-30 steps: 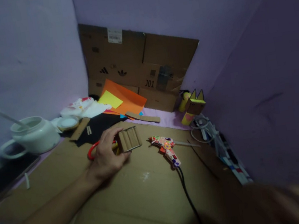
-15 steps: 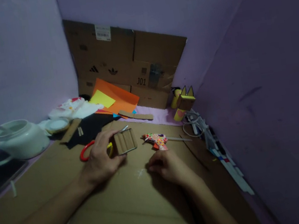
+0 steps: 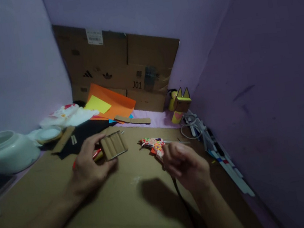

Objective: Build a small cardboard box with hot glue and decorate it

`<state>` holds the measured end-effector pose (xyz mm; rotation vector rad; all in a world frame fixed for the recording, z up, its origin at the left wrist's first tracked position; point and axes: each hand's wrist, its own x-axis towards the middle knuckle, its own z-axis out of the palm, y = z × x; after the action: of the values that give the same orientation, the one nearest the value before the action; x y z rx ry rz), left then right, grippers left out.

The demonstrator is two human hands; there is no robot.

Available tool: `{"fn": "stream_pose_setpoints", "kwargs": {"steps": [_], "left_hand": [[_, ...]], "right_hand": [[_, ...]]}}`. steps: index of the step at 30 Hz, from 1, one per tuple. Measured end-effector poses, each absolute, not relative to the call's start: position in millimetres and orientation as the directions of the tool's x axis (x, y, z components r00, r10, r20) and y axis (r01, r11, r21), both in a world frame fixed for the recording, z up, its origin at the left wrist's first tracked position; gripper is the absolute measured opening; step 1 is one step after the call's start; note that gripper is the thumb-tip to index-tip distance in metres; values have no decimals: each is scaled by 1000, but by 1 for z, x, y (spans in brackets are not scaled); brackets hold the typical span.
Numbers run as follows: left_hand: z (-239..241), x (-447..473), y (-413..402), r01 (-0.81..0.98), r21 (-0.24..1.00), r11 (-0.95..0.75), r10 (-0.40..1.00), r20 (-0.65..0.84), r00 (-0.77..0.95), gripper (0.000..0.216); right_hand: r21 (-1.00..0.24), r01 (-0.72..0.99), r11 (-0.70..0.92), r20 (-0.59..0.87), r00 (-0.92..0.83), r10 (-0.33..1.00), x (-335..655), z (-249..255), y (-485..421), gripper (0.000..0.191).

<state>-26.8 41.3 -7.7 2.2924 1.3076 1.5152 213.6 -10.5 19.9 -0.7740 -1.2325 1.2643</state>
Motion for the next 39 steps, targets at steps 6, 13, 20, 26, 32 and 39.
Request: {"fn": "stream_pose_setpoints", "kwargs": {"steps": [6,13,20,26,32,39], "left_hand": [[-9,-32,42,621,539,-570,721,691,62,59],[-11,-33,41,648,560,-517,743,669,15,58],[-9,-27,32,670,444,-596,683,718,132,53],[-11,-24,30,656,493,-572,748,642,169,55],[-24,-16,43,666,649,-368,927,314,205,63],[-25,-8,54,654,673,-346,938,233,257,78]], "right_hand": [[-800,-532,277,226,160,961,227,24,-3,38],[-837,-493,239,149,215,965,220,24,-5,26],[-899,-364,243,178,202,963,210,14,-5,19],[-963,31,267,261,346,901,205,10,-3,26],[-726,658,-197,127,411,903,218,1,11,35],[-773,592,-230,-32,325,945,215,-14,31,18]]}}
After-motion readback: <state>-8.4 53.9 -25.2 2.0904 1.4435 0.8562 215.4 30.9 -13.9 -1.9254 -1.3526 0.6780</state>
